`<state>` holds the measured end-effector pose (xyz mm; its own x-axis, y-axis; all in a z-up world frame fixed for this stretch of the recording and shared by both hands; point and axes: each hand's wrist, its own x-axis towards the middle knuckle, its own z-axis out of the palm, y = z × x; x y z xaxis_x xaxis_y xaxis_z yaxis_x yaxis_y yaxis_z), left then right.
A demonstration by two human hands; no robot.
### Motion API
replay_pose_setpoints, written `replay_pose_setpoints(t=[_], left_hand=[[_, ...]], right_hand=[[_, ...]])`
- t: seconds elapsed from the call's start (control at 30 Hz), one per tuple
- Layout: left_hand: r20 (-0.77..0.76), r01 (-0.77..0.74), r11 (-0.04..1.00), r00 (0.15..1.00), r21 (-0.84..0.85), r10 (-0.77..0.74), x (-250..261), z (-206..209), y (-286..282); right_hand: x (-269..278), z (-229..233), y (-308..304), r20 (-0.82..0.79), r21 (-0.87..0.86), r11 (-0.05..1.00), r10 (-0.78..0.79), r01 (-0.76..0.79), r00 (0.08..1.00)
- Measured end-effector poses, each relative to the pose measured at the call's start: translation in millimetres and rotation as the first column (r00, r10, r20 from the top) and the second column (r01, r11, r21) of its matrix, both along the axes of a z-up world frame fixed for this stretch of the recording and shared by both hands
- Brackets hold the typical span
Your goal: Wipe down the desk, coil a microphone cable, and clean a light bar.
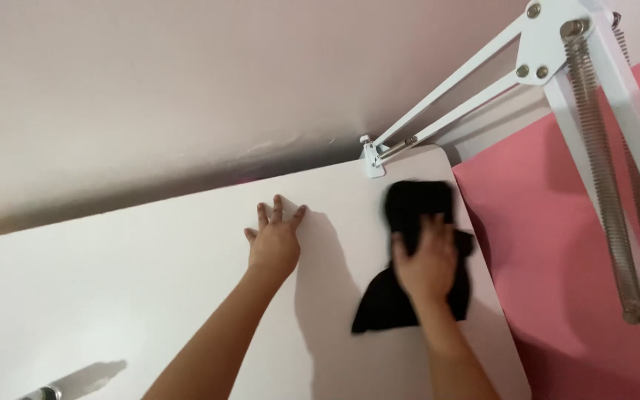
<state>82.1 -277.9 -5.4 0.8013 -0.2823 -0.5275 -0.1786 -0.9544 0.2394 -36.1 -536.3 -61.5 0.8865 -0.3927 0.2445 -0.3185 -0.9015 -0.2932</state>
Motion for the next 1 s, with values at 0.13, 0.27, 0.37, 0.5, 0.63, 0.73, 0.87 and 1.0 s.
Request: replay_pose_setpoints(t=[0.13, 0.27, 0.37, 0.5, 0.63, 0.73, 0.87, 1.0], left_hand=[[-0.043, -0.02, 1.0, 0.999, 0.018, 0.021, 3.1, 15.4, -4.9], [-0.058, -0.015, 1.0, 0.998, 0.018, 0.016, 3.7, 10.6, -6.0], [-0.05, -0.019, 1.0, 0.999, 0.003, 0.019, 4.4, 11.1, -5.2], [-0.051, -0.013, 1.0, 0.999, 0.024, 0.014, 5.4, 8.8, -8.3], [-0.084, 0.087, 0.99, 0.993, 0.115, -0.077, 11.1, 11.5, -21.6], [-0.055, 0.185, 0.983, 0.982, 0.021, -0.183, 15.9, 21.5, -43.5], [-0.288, 0.137, 0.99, 0.95, 0.038, -0.12, 18.5, 32.7, -55.5], [-0.225, 0.148, 0.989, 0.964, 0.016, -0.141, 15.1, 17.6, -54.6]], right_hand=[[57.7, -2.0, -30.9, 0.014, -0.04, 0.994, -0.1, 0.1, 0.995], [121.9, 0.0, -46.4, -0.092, 0.004, 0.999, -0.044, 0.045, 0.995], [139.7, 1.9, -45.5, -0.134, -0.003, 1.0, -0.01, 0.01, 0.991], [105.8, 9.0, -23.6, -0.162, 0.011, 0.999, -0.027, 0.03, 0.986], [59.6, 2.3, 0.8, -0.144, -0.028, 0.998, -0.054, 0.051, 0.988], [69.3, -1.1, -7.7, -0.144, -0.057, 0.998, -0.035, 0.027, 0.989], [108.4, -3.8, -33.0, -0.116, -0.045, 0.998, -0.046, 0.041, 0.992], [117.6, 20.3, -61.4, -0.171, 0.008, 0.982, -0.184, 0.188, 0.968]])
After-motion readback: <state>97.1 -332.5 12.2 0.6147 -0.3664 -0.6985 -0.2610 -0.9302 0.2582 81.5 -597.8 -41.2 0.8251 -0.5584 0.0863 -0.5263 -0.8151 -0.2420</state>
